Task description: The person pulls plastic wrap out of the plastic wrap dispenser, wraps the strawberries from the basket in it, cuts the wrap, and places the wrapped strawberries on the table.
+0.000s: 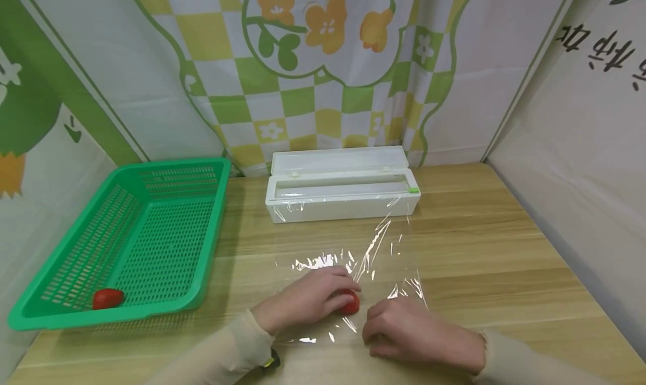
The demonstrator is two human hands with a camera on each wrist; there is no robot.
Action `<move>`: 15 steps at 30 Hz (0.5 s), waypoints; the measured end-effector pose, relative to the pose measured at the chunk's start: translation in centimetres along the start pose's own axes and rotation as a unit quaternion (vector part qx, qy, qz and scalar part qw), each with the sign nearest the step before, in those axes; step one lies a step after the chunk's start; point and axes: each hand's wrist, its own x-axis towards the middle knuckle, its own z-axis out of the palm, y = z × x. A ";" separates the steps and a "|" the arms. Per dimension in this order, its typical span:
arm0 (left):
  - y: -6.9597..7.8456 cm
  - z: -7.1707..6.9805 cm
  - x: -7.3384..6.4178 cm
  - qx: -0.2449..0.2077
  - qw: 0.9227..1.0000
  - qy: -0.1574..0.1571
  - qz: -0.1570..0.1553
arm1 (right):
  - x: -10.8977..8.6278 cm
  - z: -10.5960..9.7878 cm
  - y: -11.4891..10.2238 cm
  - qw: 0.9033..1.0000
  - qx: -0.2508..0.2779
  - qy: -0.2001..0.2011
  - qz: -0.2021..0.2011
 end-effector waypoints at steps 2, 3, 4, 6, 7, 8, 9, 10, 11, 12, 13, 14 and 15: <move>-0.1 0.0 0.0 -0.003 1.000 -0.002 0.001 | 0.1 0.1 0.0 1.000 0.002 0.009 -0.006; -0.1 0.0 -0.1 -0.003 1.000 -0.002 0.002 | 0.2 0.1 0.0 1.000 0.004 0.011 -0.008; -0.1 0.0 -0.1 -0.004 1.000 -0.002 0.003 | 0.2 0.2 0.0 1.000 0.004 0.013 -0.011; -0.1 0.0 -0.1 -0.005 1.000 0.000 0.004 | 0.3 0.3 0.1 1.000 0.008 0.013 -0.014; -0.1 0.0 -0.1 -0.009 1.000 0.001 0.004 | 0.3 0.3 0.1 1.000 0.010 0.013 -0.015; -0.1 0.0 -0.1 -0.009 1.000 0.003 0.004 | 0.4 0.4 0.2 1.000 0.012 0.011 -0.013; -0.1 0.0 -0.1 -0.008 1.000 0.005 0.005 | 0.4 0.4 0.2 1.000 0.013 0.009 -0.009; -0.1 0.0 -0.1 -0.007 1.000 0.007 0.006 | 0.4 0.4 0.2 1.000 0.015 0.008 -0.002; -0.1 0.1 -0.1 -0.008 1.000 0.008 0.006 | 0.4 0.5 0.2 1.000 0.021 0.005 0.008; -0.1 0.1 -0.1 -0.007 1.000 0.008 0.005 | 0.4 0.5 0.2 0.999 0.028 0.004 0.018; -0.1 0.1 0.0 -0.007 1.000 0.007 0.004 | 0.4 0.5 0.2 0.999 0.037 0.004 0.031; -0.1 0.1 0.0 -0.004 1.000 0.007 0.003 | 0.5 0.4 0.2 0.998 0.044 0.004 0.045; -0.1 0.1 0.0 -0.002 1.000 0.007 0.003 | 0.5 0.4 0.2 0.997 0.050 0.007 0.060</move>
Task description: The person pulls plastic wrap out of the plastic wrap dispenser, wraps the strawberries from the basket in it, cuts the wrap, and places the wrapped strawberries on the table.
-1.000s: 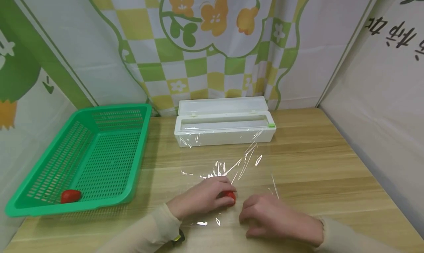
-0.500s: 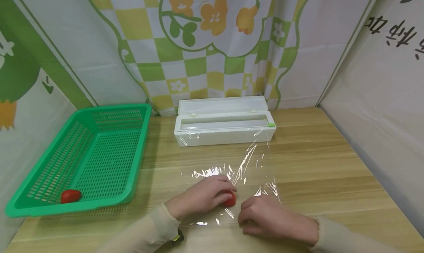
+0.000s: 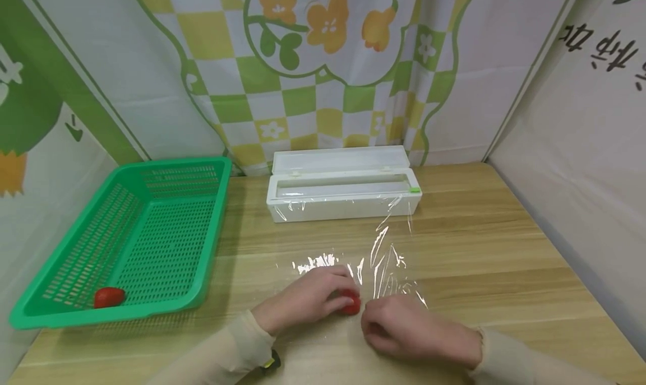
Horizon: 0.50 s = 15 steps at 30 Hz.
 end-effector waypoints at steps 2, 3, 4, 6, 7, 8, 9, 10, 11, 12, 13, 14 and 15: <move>0.0 -0.1 0.0 0.002 1.000 -0.001 -0.001 | 0.1 -0.2 0.0 0.999 0.024 0.005 0.027; 0.0 -0.1 0.0 0.003 1.000 -0.001 0.000 | 0.2 -0.3 0.1 0.999 0.035 0.007 0.039; 0.0 -0.1 0.1 0.002 1.000 -0.001 0.001 | 0.3 -0.4 0.2 0.997 0.052 0.009 0.053; 0.0 -0.2 0.1 -0.002 1.000 0.001 0.004 | 0.6 -0.6 0.4 0.993 0.080 0.012 0.082; -0.1 -0.2 0.1 -0.003 1.000 0.002 0.007 | 0.7 -0.8 0.5 0.990 0.098 0.010 0.096; -0.1 -0.2 0.1 -0.005 1.000 0.004 0.010 | 0.8 -0.9 0.6 0.987 0.116 0.008 0.113; -0.1 -0.2 0.1 -0.007 1.000 0.005 0.013 | 1.0 -1.0 0.7 0.982 0.134 0.005 0.131; -0.2 -0.2 0.1 -0.008 1.000 0.006 0.017 | 1.1 -1.0 0.9 0.978 0.148 0.005 0.147; -0.2 -0.2 0.1 -0.009 1.000 0.007 0.020 | 1.3 -1.1 1.0 0.974 0.159 0.004 0.161; -0.2 -0.2 0.1 -0.012 1.000 0.007 0.022 | 1.4 -1.1 1.1 0.969 0.173 0.002 0.174; -0.3 -0.2 0.2 -0.012 1.000 0.007 0.024 | 1.5 -1.1 1.3 0.964 0.189 0.000 0.186; -0.3 -0.2 0.2 -0.015 1.000 0.005 0.025 | 1.6 -1.1 1.4 0.959 0.204 -0.001 0.197; -0.3 -0.2 0.2 -0.018 1.000 0.005 0.024 | 1.7 -1.0 1.6 0.955 0.215 -0.001 0.204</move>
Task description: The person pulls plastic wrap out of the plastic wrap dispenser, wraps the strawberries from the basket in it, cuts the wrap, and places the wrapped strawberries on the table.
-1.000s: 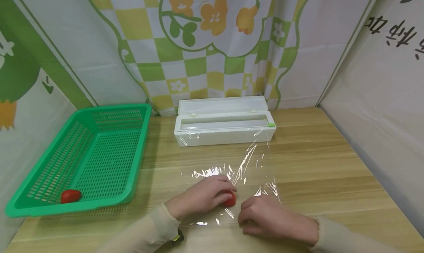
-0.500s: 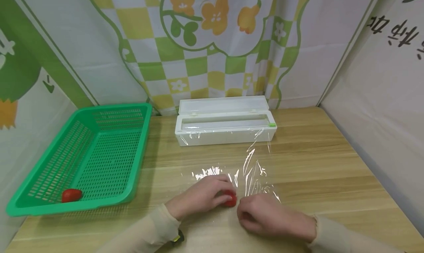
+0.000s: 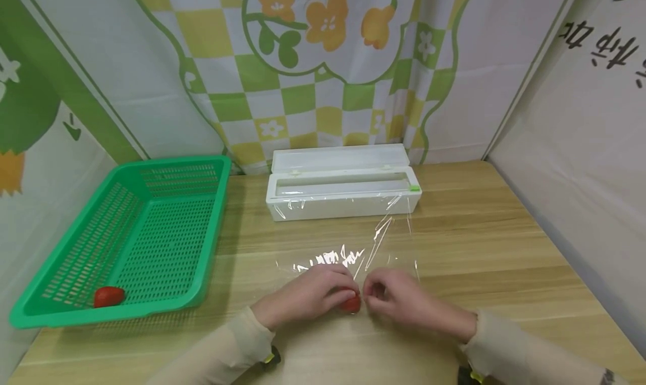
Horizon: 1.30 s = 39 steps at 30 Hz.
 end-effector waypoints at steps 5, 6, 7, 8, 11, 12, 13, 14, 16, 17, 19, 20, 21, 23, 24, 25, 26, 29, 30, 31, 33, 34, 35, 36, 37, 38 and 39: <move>0.0 0.0 0.1 -0.010 1.000 -0.006 -0.005 | 0.5 0.0 0.6 0.999 0.042 -0.004 0.023; 0.0 0.0 0.1 -0.012 1.000 -0.008 -0.006 | 0.6 0.0 0.7 0.999 0.046 -0.003 0.025; 0.0 0.0 0.2 -0.012 1.000 -0.010 -0.004 | 0.6 0.0 0.8 0.998 0.049 -0.004 0.028; 0.0 0.0 0.2 -0.014 1.000 -0.012 -0.004 | 0.7 0.0 0.8 0.998 0.050 -0.005 0.031; 0.0 0.0 0.2 -0.011 1.000 -0.019 -0.002 | 0.9 0.0 1.1 0.998 0.057 -0.009 0.039; 0.0 0.0 0.2 -0.009 1.000 -0.020 -0.002 | 1.0 -0.1 1.1 0.997 0.058 -0.011 0.041; 0.0 -0.1 0.2 -0.007 1.000 -0.021 -0.003 | 1.1 -0.1 1.2 0.997 0.059 -0.012 0.040; 0.0 -0.1 0.2 -0.005 1.000 -0.022 -0.004 | 1.1 -0.1 1.2 0.997 0.060 -0.014 0.040; -0.1 -0.1 0.1 0.000 1.000 -0.023 -0.008 | 1.3 -0.2 1.4 0.997 0.058 -0.016 0.036; -0.1 -0.1 0.1 -0.001 1.000 -0.023 -0.011 | 1.3 -0.2 1.4 0.998 0.058 -0.018 0.036; -0.1 -0.1 0.1 -0.001 1.000 -0.022 -0.016 | 1.4 -0.3 1.6 0.998 0.058 -0.020 0.030; -0.2 -0.2 0.0 -0.001 1.000 -0.022 -0.017 | 1.4 -0.3 1.6 0.998 0.059 -0.022 0.028; -0.2 -0.1 0.0 -0.002 1.000 -0.020 -0.018 | 1.4 -0.4 1.7 0.998 0.062 -0.023 0.025; -0.2 -0.1 -0.1 -0.003 1.000 -0.016 -0.017 | 1.4 -0.5 1.9 0.997 0.064 -0.024 0.023; -0.3 -0.1 -0.1 -0.003 1.000 -0.014 -0.015 | 1.4 -0.5 1.9 0.997 0.066 -0.023 0.019; -0.3 -0.1 -0.1 -0.004 1.000 -0.012 -0.015 | 1.4 -0.5 2.0 0.997 0.066 -0.022 0.017; -0.3 -0.1 -0.2 -0.004 1.000 -0.011 -0.015 | 1.3 -0.6 2.1 0.997 0.069 -0.023 0.018; -0.3 -0.1 -0.2 -0.004 1.000 -0.015 -0.023 | 1.2 -0.9 2.4 0.996 0.082 -0.026 0.020; -0.3 -0.1 -0.2 -0.005 0.999 -0.018 -0.027 | 1.2 -1.0 2.5 0.996 0.084 -0.030 0.017; -0.2 -0.2 -0.2 -0.005 0.999 -0.020 -0.031 | 1.2 -1.1 2.7 0.996 0.085 -0.034 0.016; -0.2 -0.2 -0.2 -0.005 0.999 -0.024 -0.036 | 1.1 -1.5 2.9 0.997 0.072 -0.041 0.005; -0.2 -0.2 -0.2 -0.005 0.999 -0.024 -0.037 | 1.0 -1.6 3.0 0.997 0.059 -0.044 -0.005; -0.2 -0.2 -0.2 -0.003 0.999 -0.023 -0.035 | 0.9 -1.8 3.0 0.998 0.047 -0.049 -0.010; -0.2 -0.2 -0.2 -0.003 0.999 -0.021 -0.033 | 0.7 -2.0 3.0 0.998 0.034 -0.057 -0.012; -0.2 -0.2 -0.2 -0.001 0.999 -0.018 -0.030 | 0.6 -2.2 3.0 0.998 0.019 -0.064 -0.017; -0.3 -0.2 -0.2 0.000 1.000 -0.015 -0.026 | 0.4 -2.3 2.9 0.997 0.005 -0.071 -0.022; -0.4 -0.1 -0.3 -0.001 1.000 -0.011 -0.023 | 0.3 -2.5 2.8 0.996 -0.002 -0.083 -0.026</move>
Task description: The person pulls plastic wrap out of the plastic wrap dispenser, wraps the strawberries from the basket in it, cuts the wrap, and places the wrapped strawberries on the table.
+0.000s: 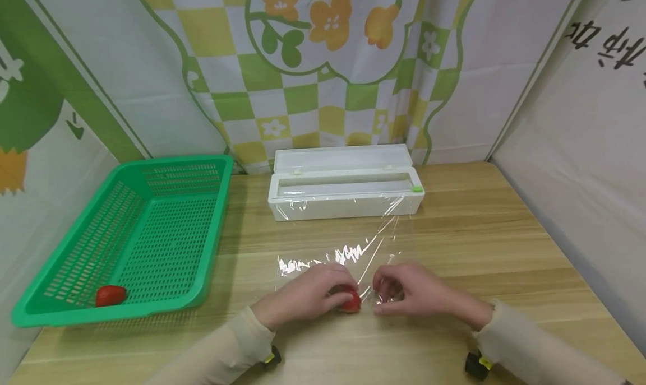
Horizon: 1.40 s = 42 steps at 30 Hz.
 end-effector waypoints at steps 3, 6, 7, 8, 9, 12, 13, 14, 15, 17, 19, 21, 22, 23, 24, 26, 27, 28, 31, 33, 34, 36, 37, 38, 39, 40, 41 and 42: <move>-0.1 0.0 0.0 -0.009 1.000 0.006 0.005 | -0.3 -0.3 0.0 0.999 -0.011 -0.027 -0.016; -0.1 -0.2 -0.1 -0.024 1.000 0.004 0.002 | -0.3 -0.4 0.5 0.998 -0.012 -0.027 -0.046; -0.1 -0.2 -0.1 -0.026 1.000 0.002 0.001 | -0.4 -0.5 0.7 0.998 -0.009 -0.022 -0.058; -0.1 -0.3 -0.1 -0.029 1.000 -0.001 -0.001 | -0.4 -0.5 0.9 0.997 -0.004 -0.017 -0.070; -0.1 -0.3 -0.1 -0.029 1.000 -0.004 -0.003 | -0.4 -0.6 1.1 0.997 0.002 -0.012 -0.082; -0.1 -0.3 0.0 -0.026 1.000 -0.006 -0.002 | -0.7 -1.1 1.7 0.994 0.038 -0.010 -0.098; -0.2 -0.3 0.0 -0.025 1.000 -0.005 0.000 | -0.8 -1.3 1.9 0.993 0.049 -0.013 -0.102; -0.2 -0.3 0.0 -0.024 1.000 -0.003 0.002 | -1.0 -1.5 2.1 0.993 0.060 -0.017 -0.101; -0.2 -0.4 0.0 -0.024 1.000 -0.001 0.004 | -1.1 -1.8 2.2 0.992 0.070 -0.023 -0.098; -0.2 -0.4 0.0 -0.025 1.000 0.000 0.007 | -1.5 -2.2 2.6 0.992 0.093 -0.037 -0.083; -0.1 -0.4 0.0 -0.025 1.000 -0.001 0.005 | -1.9 -2.7 3.0 0.991 0.105 -0.049 -0.067; -0.1 -0.5 0.0 -0.027 1.000 -0.005 0.001 | -2.3 -3.1 3.5 0.990 0.116 -0.059 -0.050; -0.1 -0.5 0.0 -0.027 1.000 -0.007 -0.001 | -2.4 -3.3 3.7 0.990 0.119 -0.063 -0.045; -0.1 -0.5 0.0 -0.028 1.000 -0.009 -0.004 | -2.6 -3.5 3.9 0.990 0.118 -0.066 -0.043; -0.1 -0.5 0.0 -0.030 0.999 -0.011 -0.006 | -2.7 -3.7 4.1 0.989 0.120 -0.070 -0.042; -0.1 -0.5 -0.1 -0.035 0.999 -0.013 -0.007 | -2.9 -4.0 4.4 0.989 0.121 -0.076 -0.045; -0.1 -0.5 -0.1 -0.037 0.999 -0.014 -0.007 | -3.0 -4.2 4.6 0.988 0.121 -0.080 -0.046; -0.1 -0.5 -0.1 -0.040 0.999 -0.014 -0.008 | -3.1 -4.3 4.8 0.988 0.120 -0.082 -0.049; -0.1 -0.4 -0.2 -0.041 0.999 -0.012 -0.005 | -3.4 -4.7 5.3 0.987 0.122 -0.091 -0.051; -0.1 -0.4 -0.2 -0.041 0.999 -0.011 -0.003 | -3.7 -5.1 5.7 0.987 0.124 -0.092 -0.044; -0.1 -0.4 -0.2 -0.041 0.999 -0.011 -0.004 | -3.8 -5.3 5.9 0.987 0.126 -0.092 -0.036; -0.1 -0.4 -0.2 -0.042 0.999 -0.011 -0.006 | -4.1 -5.8 6.1 0.989 0.125 -0.082 -0.018; -0.1 -0.4 -0.2 -0.042 0.999 -0.011 -0.006 | -4.2 -6.0 6.2 0.990 0.121 -0.075 -0.007; -0.1 -0.4 -0.2 -0.043 0.999 -0.011 -0.006 | -4.3 -6.3 6.1 0.991 0.116 -0.066 0.003; -0.1 -0.3 -0.2 -0.043 0.999 -0.011 -0.007 | -4.3 -6.5 6.0 0.992 0.108 -0.057 0.010; -0.1 -0.3 -0.2 -0.043 0.999 -0.010 -0.006 | -4.2 -6.6 5.8 0.994 0.098 -0.046 0.015; -0.1 -0.4 -0.2 -0.043 0.999 -0.009 -0.005 | -4.1 -6.7 5.4 0.996 0.086 -0.033 0.019; 0.0 -0.3 -0.2 -0.042 0.999 -0.008 -0.004 | -3.9 -6.7 5.0 0.997 0.075 -0.020 0.023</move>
